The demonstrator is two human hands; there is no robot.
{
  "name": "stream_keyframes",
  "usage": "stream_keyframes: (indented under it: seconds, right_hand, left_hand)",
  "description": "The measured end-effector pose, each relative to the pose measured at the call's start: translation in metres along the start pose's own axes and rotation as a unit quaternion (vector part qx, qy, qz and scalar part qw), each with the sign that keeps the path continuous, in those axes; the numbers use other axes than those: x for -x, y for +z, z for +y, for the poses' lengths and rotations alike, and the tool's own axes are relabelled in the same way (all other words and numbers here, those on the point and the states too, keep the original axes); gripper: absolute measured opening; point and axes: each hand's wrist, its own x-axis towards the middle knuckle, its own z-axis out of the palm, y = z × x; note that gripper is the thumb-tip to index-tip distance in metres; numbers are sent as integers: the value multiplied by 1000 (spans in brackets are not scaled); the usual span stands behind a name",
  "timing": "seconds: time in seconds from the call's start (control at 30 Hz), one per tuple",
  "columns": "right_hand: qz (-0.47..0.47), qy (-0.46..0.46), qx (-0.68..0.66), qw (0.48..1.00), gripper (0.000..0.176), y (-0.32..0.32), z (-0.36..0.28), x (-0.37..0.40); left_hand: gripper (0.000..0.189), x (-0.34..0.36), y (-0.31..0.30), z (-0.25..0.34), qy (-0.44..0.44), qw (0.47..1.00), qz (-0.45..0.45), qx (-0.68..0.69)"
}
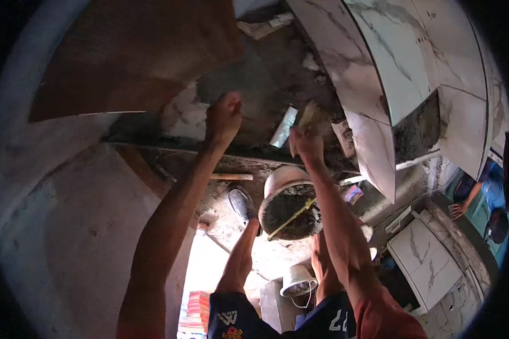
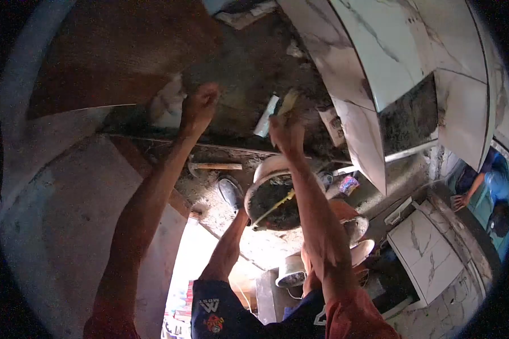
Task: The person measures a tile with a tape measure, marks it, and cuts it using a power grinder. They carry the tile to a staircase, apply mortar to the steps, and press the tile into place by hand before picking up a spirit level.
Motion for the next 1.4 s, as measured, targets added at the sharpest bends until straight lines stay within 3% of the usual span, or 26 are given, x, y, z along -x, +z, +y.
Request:
stream_keyframes:
  seconds: [0.03, 0.1, 0.17, 0.2, 0.23, 0.27, 0.33, 0.37, 0.43, 0.5, 0.53, 0.6, 0.67, 0.7, 0.77, 0.83, 0.87, 0.93, 0.97, 1.07, 1.1, 1.13, 1.17, 1.23, 1.33, 1.4]
  right_hand:
    - [-19, 40, -85, 995, 60, -24, -22, 40]
    - [35, -181, -45, 982, 54, -16, 18, 88]
    - [-29, -23, -121, 992, 32, -73, -26, 151]
    - [-12, -43, -196, 980, 36, -88, -23, 177]
    - [-113, 109, -224, 962, 41, -98, -13, 203]
    - [-86, 23, -207, 974, 45, -100, 5, 224]
    - [-94, 106, -152, 978, 49, -106, 40, 266]
    - [-89, 109, -159, 977, 49, -94, 61, 287]
    - [35, 236, -417, 877, 52, -69, 96, 323]
    - [10, 234, -355, 905, 52, -97, 87, 318]
    - [-14, 228, -288, 930, 52, -111, 83, 315]
    - [-38, 285, -311, 906, 55, -118, 86, 317]
    - [48, 323, -517, 791, 54, -81, 118, 332]
    - [51, 325, -520, 788, 54, -83, 126, 339]
    - [-19, 310, -452, 837, 52, -130, 88, 312]
    - [6, 235, -376, 896, 49, -111, 114, 319]
    - [35, 180, -346, 920, 50, -87, 135, 334]
    - [10, 229, -300, 926, 49, -128, 115, 325]
    - [21, 239, -305, 922, 49, -130, 119, 327]
    - [146, 481, -492, 711, 30, -133, 142, 328]
    - [173, 458, -676, 550, 23, -143, 161, 331]
    - [265, 387, -611, 638, 21, -169, 147, 299]
    - [250, 365, -547, 711, 23, -199, 149, 278]
    - [302, 213, -519, 771, 29, -214, 172, 227]
    - [320, 236, -325, 858, 39, -258, 165, 143]
    - [338, 218, -262, 877, 39, -291, 142, 101]
  left_hand:
    - [28, -8, 13, 13, 38, 992, -61, -103]
    - [27, -34, 40, 8, 45, 987, -54, -147]
    - [26, -65, 57, 5, 50, 979, -48, -192]
    - [24, -75, 62, -3, 63, 980, -46, -185]
    - [22, -78, 68, -11, 77, 980, -42, -177]
    - [22, -77, 78, -26, 77, 980, -53, -178]
    - [20, -74, 98, -52, 163, 963, -66, -202]
    - [23, -58, 110, -40, 159, 961, -98, -203]
    - [29, -6, 142, -9, 112, 965, -158, -178]
    - [32, 21, 179, 4, 71, 969, -183, -152]
    - [33, 29, 198, 1, 132, 964, -163, -163]
    - [35, 42, 235, 0, 190, 955, -145, -174]
    - [36, 44, 266, 2, 210, 952, -18, -221]
    - [36, 46, 273, -1, 213, 951, -23, -223]
    - [35, 47, 282, -8, 84, 989, -44, -110]
    - [33, 47, 277, -1, 110, 978, -66, -162]
    - [32, 39, 286, -34, 117, 984, -52, -121]
    - [35, 32, 278, -32, 71, 991, -88, -66]
    - [34, 18, 288, -72, 69, 995, -67, -19]
    - [36, 24, 272, -49, 116, 989, -80, -41]
    - [36, 30, 262, -36, 63, 988, -91, -111]
    - [36, 38, 249, -17, 10, 979, -98, -181]
    - [35, 51, 236, -5, 58, 978, -61, -190]
    - [34, 79, 207, 11, 92, 975, 1, -201]
    - [36, 126, 150, 24, 17, 975, -19, -221]
    - [40, 156, 109, -2, 68, 975, -2, -210]
